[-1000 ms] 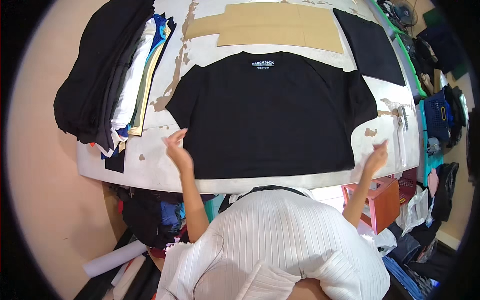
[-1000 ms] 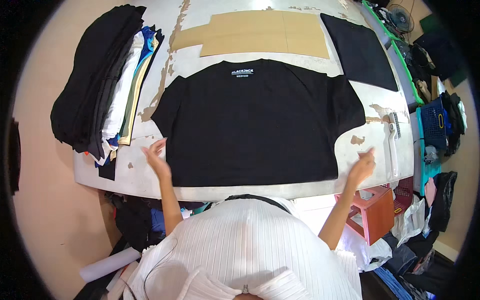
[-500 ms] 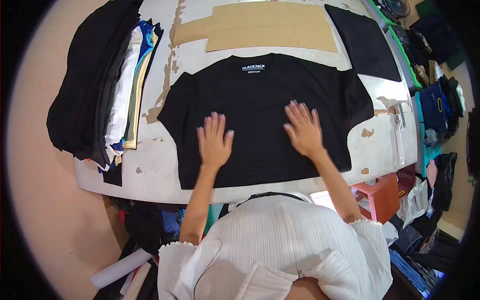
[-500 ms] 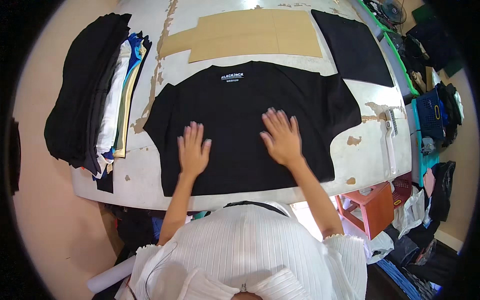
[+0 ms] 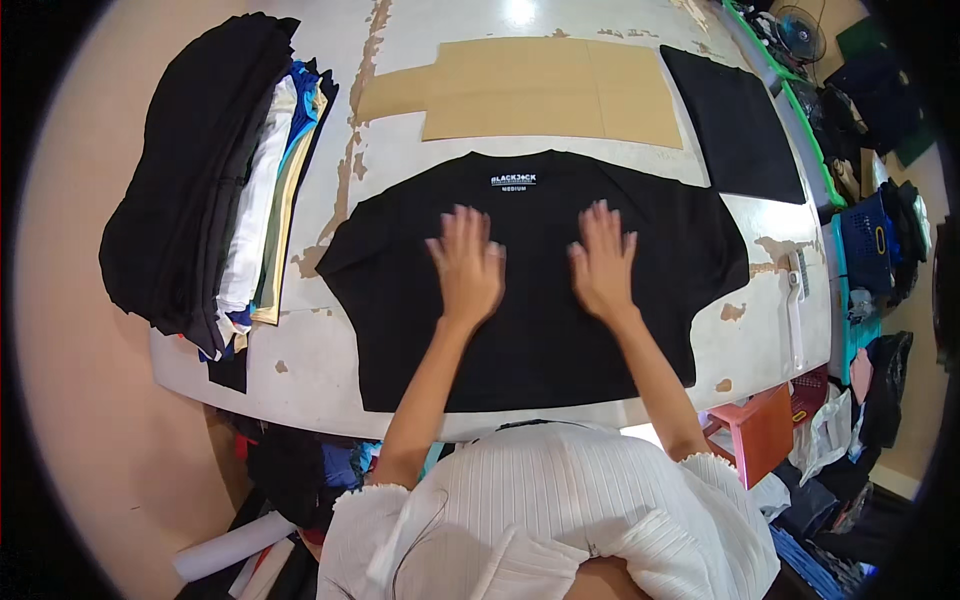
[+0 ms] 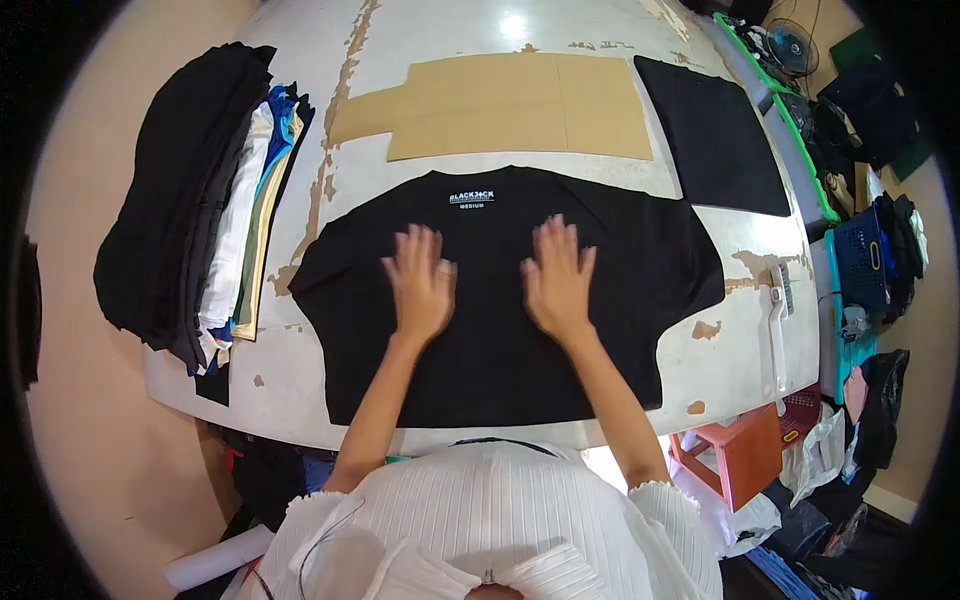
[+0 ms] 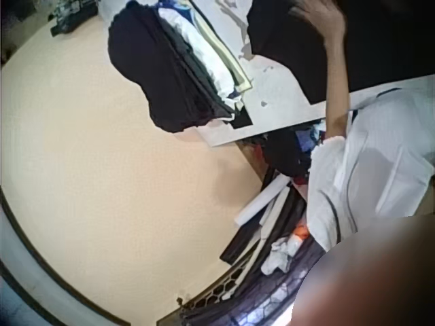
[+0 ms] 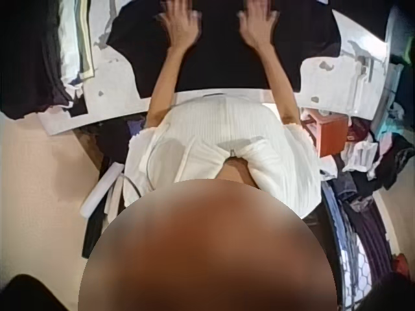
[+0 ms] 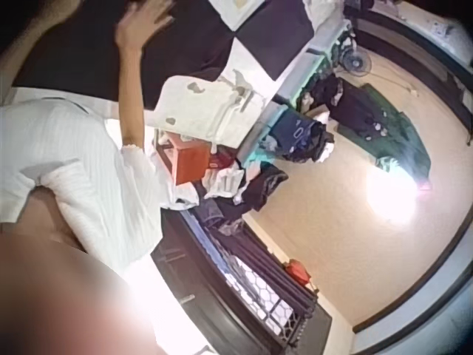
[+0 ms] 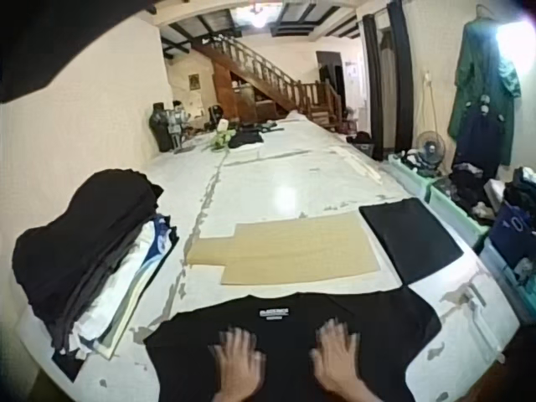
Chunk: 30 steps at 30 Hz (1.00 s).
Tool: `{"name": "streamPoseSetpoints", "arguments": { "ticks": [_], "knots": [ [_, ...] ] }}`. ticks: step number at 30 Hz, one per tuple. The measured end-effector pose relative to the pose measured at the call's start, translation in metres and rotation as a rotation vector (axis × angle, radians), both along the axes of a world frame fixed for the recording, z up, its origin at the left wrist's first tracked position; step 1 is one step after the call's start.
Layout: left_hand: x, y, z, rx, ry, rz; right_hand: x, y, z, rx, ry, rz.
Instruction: Using a lint roller to clean a black t-shirt on a work table.
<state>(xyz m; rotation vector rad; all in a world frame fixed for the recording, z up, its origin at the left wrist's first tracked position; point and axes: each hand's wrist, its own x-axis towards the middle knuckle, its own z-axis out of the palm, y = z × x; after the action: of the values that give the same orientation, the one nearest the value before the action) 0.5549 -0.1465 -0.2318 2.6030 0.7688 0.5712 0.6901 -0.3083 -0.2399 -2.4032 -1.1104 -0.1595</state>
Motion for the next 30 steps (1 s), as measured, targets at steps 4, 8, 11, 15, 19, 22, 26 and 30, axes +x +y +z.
{"name": "streamPoseSetpoints", "arguments": {
  "ticks": [4, 8, 11, 15, 19, 22, 26, 30],
  "knots": [
    [0.024, -0.020, -0.022, 0.108, 0.189, -0.242, -0.021, 0.031, -0.016, -0.050, 0.002, 0.260],
    [0.005, 0.049, -0.026, 0.186, 0.167, 0.057, 0.032, 0.015, -0.008, -0.120, -0.090, 0.223],
    [-0.024, 0.113, -0.028, 0.156, 0.250, 0.348, 0.092, -0.017, -0.019, -0.083, -0.119, -0.027],
    [-0.048, 0.152, -0.028, -0.096, 0.172, 0.442, 0.133, -0.036, -0.023, 0.152, 0.088, -0.242],
    [-0.027, 0.139, -0.017, -0.109, -0.198, 0.406, 0.138, -0.015, -0.006, 0.515, 0.168, -0.347],
    [-0.003, 0.145, -0.006, -0.137, -0.490, 0.423, 0.143, 0.007, 0.006, 0.650, 0.417, -0.454],
    [0.040, 0.142, -0.003, 0.005, -0.466, 0.164, 0.148, 0.033, 0.003, 0.575, -0.011, -0.220],
    [0.042, 0.123, -0.036, 0.173, 0.086, 0.184, 0.119, 0.039, -0.018, 0.092, -0.163, 0.003]
  ]
}}
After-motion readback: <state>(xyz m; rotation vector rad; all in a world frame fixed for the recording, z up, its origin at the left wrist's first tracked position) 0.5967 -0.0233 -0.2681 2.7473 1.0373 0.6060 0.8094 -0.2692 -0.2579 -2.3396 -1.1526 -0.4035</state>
